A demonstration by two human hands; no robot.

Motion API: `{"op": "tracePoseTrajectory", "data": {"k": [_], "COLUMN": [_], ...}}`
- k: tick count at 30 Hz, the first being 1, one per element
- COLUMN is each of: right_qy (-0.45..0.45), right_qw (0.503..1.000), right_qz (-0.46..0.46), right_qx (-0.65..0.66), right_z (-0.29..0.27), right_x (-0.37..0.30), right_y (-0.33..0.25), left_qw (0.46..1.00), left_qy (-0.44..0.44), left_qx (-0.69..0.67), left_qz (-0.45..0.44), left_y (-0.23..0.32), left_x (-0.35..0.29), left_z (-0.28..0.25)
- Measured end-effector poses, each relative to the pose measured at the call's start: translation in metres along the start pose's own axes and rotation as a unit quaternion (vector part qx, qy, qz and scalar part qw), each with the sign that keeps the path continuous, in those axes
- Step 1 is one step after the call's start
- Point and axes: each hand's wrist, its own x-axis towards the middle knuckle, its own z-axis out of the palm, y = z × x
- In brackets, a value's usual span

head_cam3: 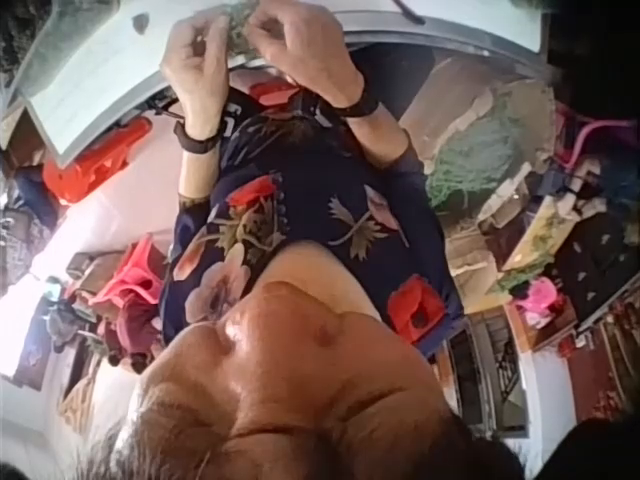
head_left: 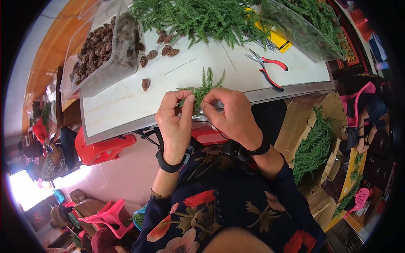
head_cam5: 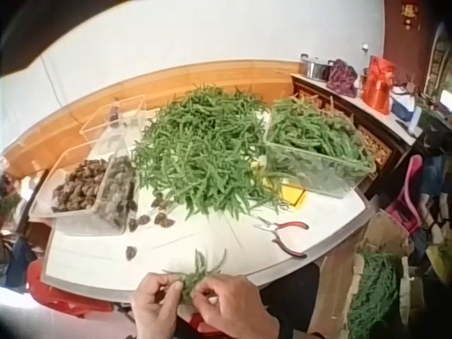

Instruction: Trim small plant branches using pliers/snips and sort them into containers.

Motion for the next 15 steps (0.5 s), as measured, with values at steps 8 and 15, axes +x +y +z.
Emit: {"op": "tracePoseTrajectory", "data": {"k": [8, 15], "right_qy": [0.002, 0.023], "right_qw": [1.000, 0.995], "right_qz": [0.010, -0.035], "right_qx": [-0.028, -0.093], "right_z": [-0.0023, -0.0001], "right_x": [-0.0003, -0.0003], "right_y": [-0.0005, -0.0012], "left_qw": [0.997, 0.989], "left_qy": [0.009, 0.023], "left_qx": [0.061, 0.100], "left_qz": [0.055, 0.110], "left_y": [0.0003, 0.0017], "left_x": [-0.0018, -0.0024], "left_z": [0.0038, 0.0050]}}
